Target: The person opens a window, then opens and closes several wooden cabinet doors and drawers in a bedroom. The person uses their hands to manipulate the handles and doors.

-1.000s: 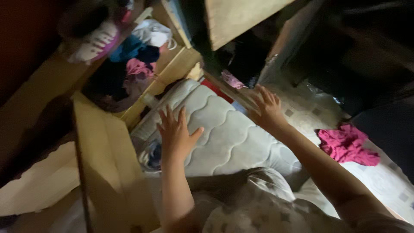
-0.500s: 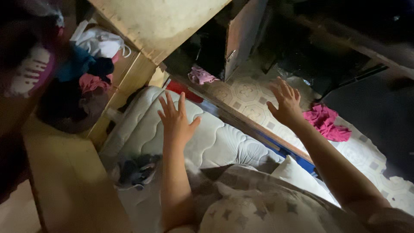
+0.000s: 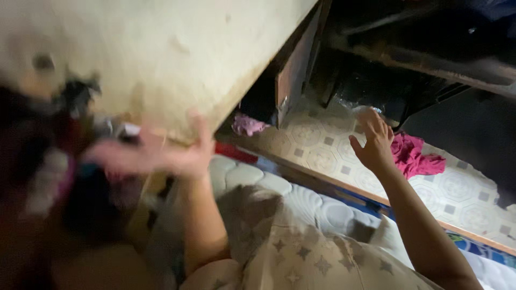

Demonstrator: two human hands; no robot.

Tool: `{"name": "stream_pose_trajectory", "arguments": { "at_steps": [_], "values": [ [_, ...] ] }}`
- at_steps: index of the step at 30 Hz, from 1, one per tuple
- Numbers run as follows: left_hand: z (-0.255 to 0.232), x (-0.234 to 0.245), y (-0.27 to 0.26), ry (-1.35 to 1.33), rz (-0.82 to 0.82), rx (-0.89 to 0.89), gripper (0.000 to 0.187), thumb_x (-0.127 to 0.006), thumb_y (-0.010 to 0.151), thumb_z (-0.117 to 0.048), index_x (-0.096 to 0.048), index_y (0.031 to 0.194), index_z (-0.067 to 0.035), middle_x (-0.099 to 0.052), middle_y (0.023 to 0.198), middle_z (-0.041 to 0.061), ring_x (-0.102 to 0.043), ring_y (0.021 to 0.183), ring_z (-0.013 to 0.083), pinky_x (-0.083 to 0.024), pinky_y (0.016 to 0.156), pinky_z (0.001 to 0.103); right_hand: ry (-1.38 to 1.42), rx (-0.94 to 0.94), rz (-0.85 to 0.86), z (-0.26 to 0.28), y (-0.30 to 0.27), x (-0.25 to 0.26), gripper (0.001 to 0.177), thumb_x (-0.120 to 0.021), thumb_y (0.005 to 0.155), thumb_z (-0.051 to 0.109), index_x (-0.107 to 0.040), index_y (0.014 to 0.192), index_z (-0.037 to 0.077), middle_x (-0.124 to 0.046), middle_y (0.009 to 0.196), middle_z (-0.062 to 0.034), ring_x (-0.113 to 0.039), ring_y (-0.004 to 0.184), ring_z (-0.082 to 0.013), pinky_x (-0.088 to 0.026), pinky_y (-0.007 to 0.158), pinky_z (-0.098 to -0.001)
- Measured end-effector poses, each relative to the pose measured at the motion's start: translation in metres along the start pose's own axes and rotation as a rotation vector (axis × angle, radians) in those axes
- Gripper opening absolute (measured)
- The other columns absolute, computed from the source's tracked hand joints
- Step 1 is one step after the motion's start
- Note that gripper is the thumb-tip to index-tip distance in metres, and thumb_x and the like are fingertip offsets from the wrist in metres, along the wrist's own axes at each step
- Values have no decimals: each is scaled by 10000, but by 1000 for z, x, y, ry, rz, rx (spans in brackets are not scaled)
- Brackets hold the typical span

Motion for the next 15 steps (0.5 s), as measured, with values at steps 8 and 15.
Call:
{"name": "stream_pose_trajectory", "arguments": {
  "at_steps": [8,15],
  "values": [
    [97,-26,52,-74,81,19,1360,-945,837,-453,65,1693,-142,-37,1763,66,-190,1635,228,-281,1335,469,-15,-43,25,90,89,-61,733,-730,889,314,-458,1555,173,-258,1687,-179,-258,1530,-395,-170,1191,-652],
    [168,-88,83,-255,97,24,1325,-940,797,-415,28,1663,-155,-140,1744,57,-306,1572,221,-388,1292,457,16,-101,85,117,165,-131,825,-718,835,275,-384,1584,182,-262,1694,-122,-258,1551,-329,-203,1227,-606]
  ]
}}
Point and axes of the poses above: each hand's wrist, its own y-axis towards the middle knuckle, its own x-axis out of the back of the hand, z = x × y, the point moved 6 cm from there along y, towards the middle knuckle
